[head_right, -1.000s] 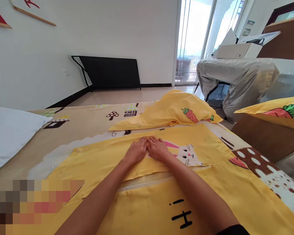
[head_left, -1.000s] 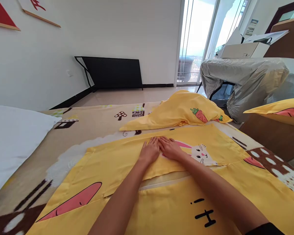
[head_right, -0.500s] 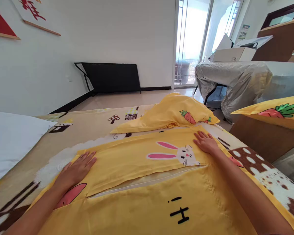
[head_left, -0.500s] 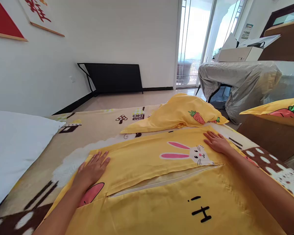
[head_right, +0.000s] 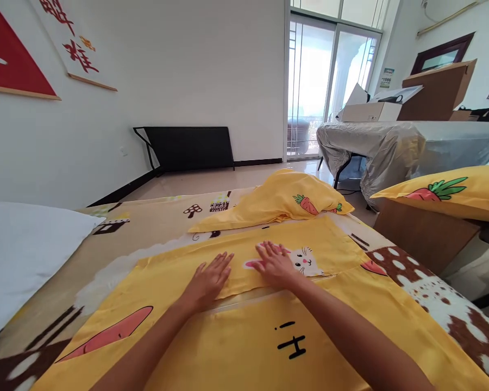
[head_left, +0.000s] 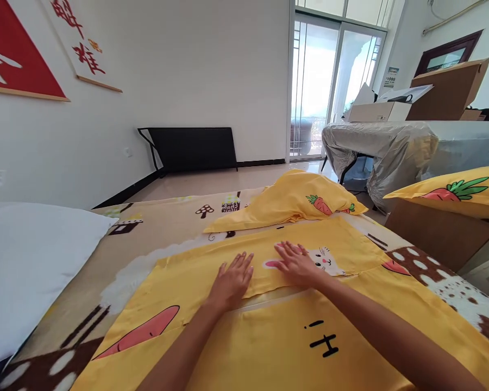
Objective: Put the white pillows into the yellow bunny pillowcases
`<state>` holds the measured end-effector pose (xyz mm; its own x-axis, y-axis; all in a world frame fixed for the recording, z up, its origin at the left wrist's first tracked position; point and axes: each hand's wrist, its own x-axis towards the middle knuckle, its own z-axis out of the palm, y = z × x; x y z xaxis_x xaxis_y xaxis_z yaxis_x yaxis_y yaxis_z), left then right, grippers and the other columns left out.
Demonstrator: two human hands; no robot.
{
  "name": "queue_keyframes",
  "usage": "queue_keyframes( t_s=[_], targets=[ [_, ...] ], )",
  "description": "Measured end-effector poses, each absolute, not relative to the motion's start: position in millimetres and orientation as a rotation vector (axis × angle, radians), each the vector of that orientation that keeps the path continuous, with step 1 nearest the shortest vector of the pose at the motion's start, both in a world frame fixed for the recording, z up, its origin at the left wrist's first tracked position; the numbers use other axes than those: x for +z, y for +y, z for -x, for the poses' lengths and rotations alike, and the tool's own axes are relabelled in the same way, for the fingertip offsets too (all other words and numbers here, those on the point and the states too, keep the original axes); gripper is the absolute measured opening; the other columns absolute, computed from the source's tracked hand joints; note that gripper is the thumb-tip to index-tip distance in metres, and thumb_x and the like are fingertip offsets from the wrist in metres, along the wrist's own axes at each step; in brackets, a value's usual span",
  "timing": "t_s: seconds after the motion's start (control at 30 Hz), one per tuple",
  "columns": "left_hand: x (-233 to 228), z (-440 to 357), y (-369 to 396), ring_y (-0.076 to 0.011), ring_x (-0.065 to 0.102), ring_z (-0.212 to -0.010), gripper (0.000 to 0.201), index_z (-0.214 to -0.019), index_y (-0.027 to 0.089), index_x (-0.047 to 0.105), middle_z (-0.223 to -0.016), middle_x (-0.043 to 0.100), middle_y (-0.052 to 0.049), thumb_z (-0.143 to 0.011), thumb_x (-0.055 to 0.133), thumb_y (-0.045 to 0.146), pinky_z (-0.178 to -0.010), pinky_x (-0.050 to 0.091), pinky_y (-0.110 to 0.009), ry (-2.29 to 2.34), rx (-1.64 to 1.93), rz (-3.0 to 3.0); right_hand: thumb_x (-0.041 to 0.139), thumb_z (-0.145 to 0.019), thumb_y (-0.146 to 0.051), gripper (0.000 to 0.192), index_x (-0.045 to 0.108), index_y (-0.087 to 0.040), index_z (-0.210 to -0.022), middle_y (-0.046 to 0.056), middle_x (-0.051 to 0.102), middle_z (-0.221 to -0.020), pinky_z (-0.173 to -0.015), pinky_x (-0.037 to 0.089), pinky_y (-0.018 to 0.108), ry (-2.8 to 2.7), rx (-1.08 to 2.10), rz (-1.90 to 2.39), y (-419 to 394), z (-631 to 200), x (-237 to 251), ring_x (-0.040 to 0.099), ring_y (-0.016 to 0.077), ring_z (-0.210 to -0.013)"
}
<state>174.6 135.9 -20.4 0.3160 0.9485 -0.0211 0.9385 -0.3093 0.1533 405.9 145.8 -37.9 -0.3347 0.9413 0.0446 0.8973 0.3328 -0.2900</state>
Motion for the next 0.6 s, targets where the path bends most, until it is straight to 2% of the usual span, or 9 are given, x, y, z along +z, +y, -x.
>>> queue_keyframes(
  t_s=[0.1, 0.23, 0.37, 0.5, 0.6],
  targets=[
    [-38.6, -187.9, 128.6, -0.0196, 0.022, -0.142, 0.052, -0.144, 0.026, 0.032, -0.153, 0.025, -0.004, -0.095, 0.024, 0.039, -0.114, 0.021, -0.049, 1.695, 0.152, -2.476, 0.016, -0.095, -0.057, 0.064, 0.029, -0.022, -0.147, 0.009, 0.023, -0.154, -0.114, 0.009, 0.047, -2.421, 0.343, 1.525, 132.0, -379.1, -50.5, 0.012, 0.0218, -0.144],
    [-51.4, -169.4, 122.9, -0.0183, 0.023, -0.142, 0.053, -0.143, 0.023, 0.035, -0.153, 0.026, -0.005, -0.095, 0.022, 0.041, -0.115, 0.021, -0.046, 1.643, 0.24, -2.517, 0.024, -0.096, -0.049, 0.056, 0.035, -0.022, -0.144, 0.01, 0.028, -0.153, -0.115, 0.012, 0.045, -2.418, 0.342, 1.455, 121.8, -388.8, -53.6, 0.019, 0.0212, -0.142],
    [-48.5, -160.0, 120.6, -0.0213, 0.025, -0.141, 0.053, -0.142, 0.024, 0.037, -0.152, 0.028, -0.006, -0.095, 0.025, 0.045, -0.114, 0.024, -0.051, 1.566, 0.238, -2.551, 0.033, -0.095, -0.047, 0.053, 0.036, -0.025, -0.143, 0.009, 0.029, -0.152, -0.114, 0.015, 0.045, -2.476, 0.444, 1.343, 118.6, -404.1, -40.9, 0.021, 0.0216, -0.142],
    [-45.5, -159.9, 118.3, -0.0238, 0.03, -0.139, 0.053, -0.143, 0.029, 0.034, -0.151, 0.03, -0.006, -0.093, 0.033, 0.049, -0.111, 0.028, -0.053, 1.365, 0.286, -2.695, 0.044, -0.092, -0.045, 0.056, 0.037, -0.023, -0.143, 0.01, 0.03, -0.152, -0.113, 0.017, 0.044, -2.535, 0.515, 1.223, 115.5, -408.5, -29.3, 0.022, 0.0237, -0.141],
    [-44.8, -159.9, 117.2, -0.026, 0.035, -0.136, 0.052, -0.139, 0.03, 0.041, -0.149, 0.035, -0.008, -0.09, 0.043, 0.048, -0.108, 0.035, -0.05, 1.246, 0.313, -2.785, 0.052, -0.088, -0.045, 0.056, 0.043, -0.023, -0.138, 0.01, 0.037, -0.149, -0.111, 0.02, 0.042, -2.548, 0.516, 1.134, 113.8, -409.2, -24.9, 0.027, 0.0242, -0.139]
  ],
)
